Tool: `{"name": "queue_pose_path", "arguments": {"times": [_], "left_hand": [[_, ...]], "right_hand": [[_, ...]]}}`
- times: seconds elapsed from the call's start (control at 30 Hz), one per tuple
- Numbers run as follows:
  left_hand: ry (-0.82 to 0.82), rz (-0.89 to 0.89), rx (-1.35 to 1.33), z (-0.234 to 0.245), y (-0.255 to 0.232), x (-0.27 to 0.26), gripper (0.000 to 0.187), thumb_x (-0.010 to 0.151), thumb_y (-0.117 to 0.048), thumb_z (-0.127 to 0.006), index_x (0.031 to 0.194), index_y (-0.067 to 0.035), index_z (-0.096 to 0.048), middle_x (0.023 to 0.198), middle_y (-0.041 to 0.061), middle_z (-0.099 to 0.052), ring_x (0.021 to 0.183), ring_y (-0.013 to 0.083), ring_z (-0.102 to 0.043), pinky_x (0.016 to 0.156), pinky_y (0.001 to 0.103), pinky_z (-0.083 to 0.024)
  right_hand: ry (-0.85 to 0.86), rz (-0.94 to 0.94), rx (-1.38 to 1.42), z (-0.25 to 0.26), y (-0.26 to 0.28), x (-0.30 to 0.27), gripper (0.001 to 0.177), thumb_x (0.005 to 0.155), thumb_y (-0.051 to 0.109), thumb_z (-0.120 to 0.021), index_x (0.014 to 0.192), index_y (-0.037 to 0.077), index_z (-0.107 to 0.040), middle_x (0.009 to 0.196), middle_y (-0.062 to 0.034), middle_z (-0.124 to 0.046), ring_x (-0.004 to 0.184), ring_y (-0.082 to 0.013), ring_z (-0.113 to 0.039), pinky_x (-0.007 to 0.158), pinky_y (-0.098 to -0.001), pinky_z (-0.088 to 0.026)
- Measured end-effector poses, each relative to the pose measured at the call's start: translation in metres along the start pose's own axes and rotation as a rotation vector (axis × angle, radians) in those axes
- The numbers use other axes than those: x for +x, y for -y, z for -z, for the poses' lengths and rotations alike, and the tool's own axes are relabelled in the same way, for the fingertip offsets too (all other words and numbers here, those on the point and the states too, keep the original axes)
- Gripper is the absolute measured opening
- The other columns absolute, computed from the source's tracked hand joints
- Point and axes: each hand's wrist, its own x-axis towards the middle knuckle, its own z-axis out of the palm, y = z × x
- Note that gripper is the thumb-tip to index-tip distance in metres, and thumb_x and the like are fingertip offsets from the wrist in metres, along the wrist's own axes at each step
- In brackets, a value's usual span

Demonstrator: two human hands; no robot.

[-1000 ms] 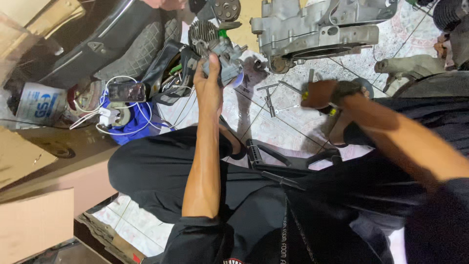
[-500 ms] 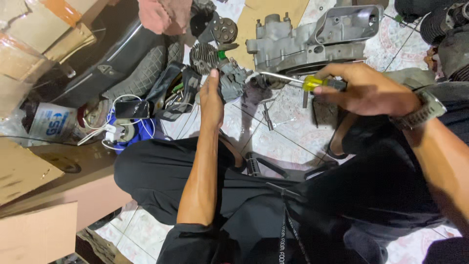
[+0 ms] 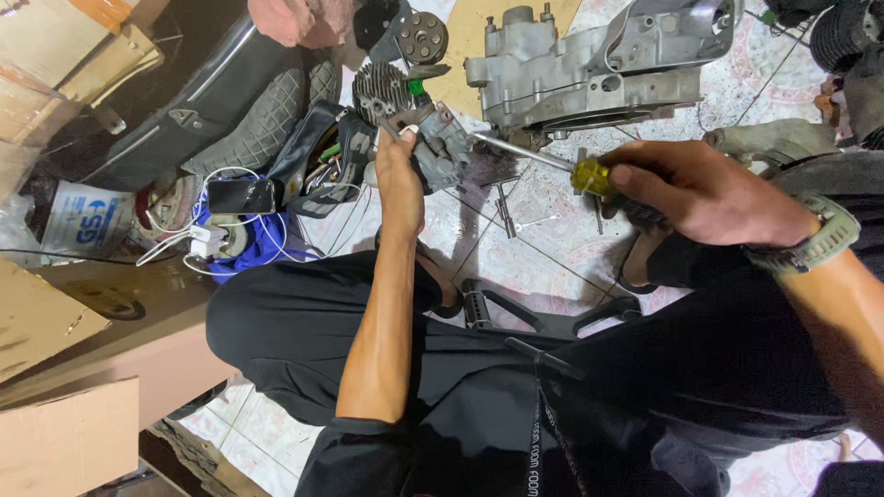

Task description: The person disassembles a small engine component, likely a cylinder head, using a screwdriver and wrench. They remove bolts and separate parts, then use a screwdriver to adjust or clean internal areas of the component.

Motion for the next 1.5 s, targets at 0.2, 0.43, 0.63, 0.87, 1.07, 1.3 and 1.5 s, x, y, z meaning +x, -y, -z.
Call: {"name": "queue_pose_path", "arguments": {"times": [0.2,0.43,0.63,0.87,1.07,1.3,1.5], "left_hand": [[-0.094,0.008,0.13,-0.007,-0.019,-0.008,0.049,0.079,-0.05,-0.054,0.103,-0.008,-0.065,0.099,0.004,-0.064,0.097,0.0136,-0.056,0.089,0.028,-0.043],[-0.138,-0.221,0.173,0.003,-0.002,-0.001,0.043,0.084,-0.041,-0.056,0.098,-0.002,-0.068,0.093,0.006,-0.067,0.093,0.0165,-0.06,0.084,0.032,-0.047],[-0.097,-0.39,0.235,0.007,-0.008,-0.004,0.034,0.087,-0.036,-0.053,0.094,-0.006,-0.067,0.082,0.003,-0.064,0.078,0.0133,-0.055,0.071,0.029,-0.045],[-0.078,-0.462,0.266,0.01,-0.01,-0.005,0.032,0.088,-0.035,-0.053,0.097,-0.008,-0.067,0.087,0.005,-0.067,0.08,0.0151,-0.06,0.069,0.029,-0.047],[-0.052,-0.49,0.265,0.01,-0.015,-0.01,0.038,0.087,-0.042,-0.052,0.099,-0.009,-0.067,0.092,0.004,-0.067,0.085,0.0162,-0.058,0.071,0.029,-0.045],[-0.019,-0.608,0.248,0.007,-0.024,-0.016,0.037,0.091,-0.039,-0.05,0.101,-0.006,-0.064,0.098,0.006,-0.067,0.096,0.0194,-0.062,0.087,0.032,-0.048],[-0.05,-0.338,0.04,-0.004,-0.028,-0.018,0.046,0.089,-0.049,-0.046,0.093,-0.008,-0.066,0.082,0.003,-0.061,0.08,0.0154,-0.057,0.071,0.03,-0.045]], "right_hand": [[0.015,-0.025,-0.015,-0.002,-0.003,0.004,0.045,0.084,0.025,-0.053,0.125,0.005,-0.054,0.089,-0.0117,-0.073,0.059,-0.0207,-0.066,0.048,-0.0302,-0.053],[0.012,-0.083,-0.031,-0.006,0.0,0.007,0.041,0.088,0.027,-0.049,0.123,0.007,-0.061,0.085,-0.0081,-0.076,0.056,-0.0172,-0.059,0.048,-0.0301,-0.043],[0.071,-0.07,-0.07,-0.007,0.002,0.011,0.041,0.088,0.03,-0.048,0.118,0.008,-0.065,0.08,-0.0058,-0.073,0.055,-0.0166,-0.055,0.046,-0.0297,-0.039],[0.056,-0.036,-0.109,-0.009,-0.008,0.017,0.038,0.09,0.029,-0.048,0.117,0.008,-0.065,0.088,-0.0008,-0.068,0.073,-0.0128,-0.054,0.066,-0.0277,-0.043],[0.07,-0.089,-0.042,-0.009,-0.004,0.016,0.038,0.09,0.028,-0.047,0.116,0.008,-0.066,0.087,-0.0046,-0.073,0.071,-0.0157,-0.061,0.063,-0.0282,-0.046],[0.073,-0.065,-0.158,-0.008,0.0,0.014,0.034,0.091,0.03,-0.047,0.112,0.011,-0.067,0.08,-0.003,-0.069,0.067,-0.0154,-0.056,0.063,-0.03,-0.044],[0.03,-0.022,-0.025,-0.011,-0.028,0.021,0.037,0.091,0.025,-0.045,0.122,0.006,-0.055,0.098,-0.0066,-0.067,0.083,-0.017,-0.059,0.075,-0.0287,-0.046]]}}
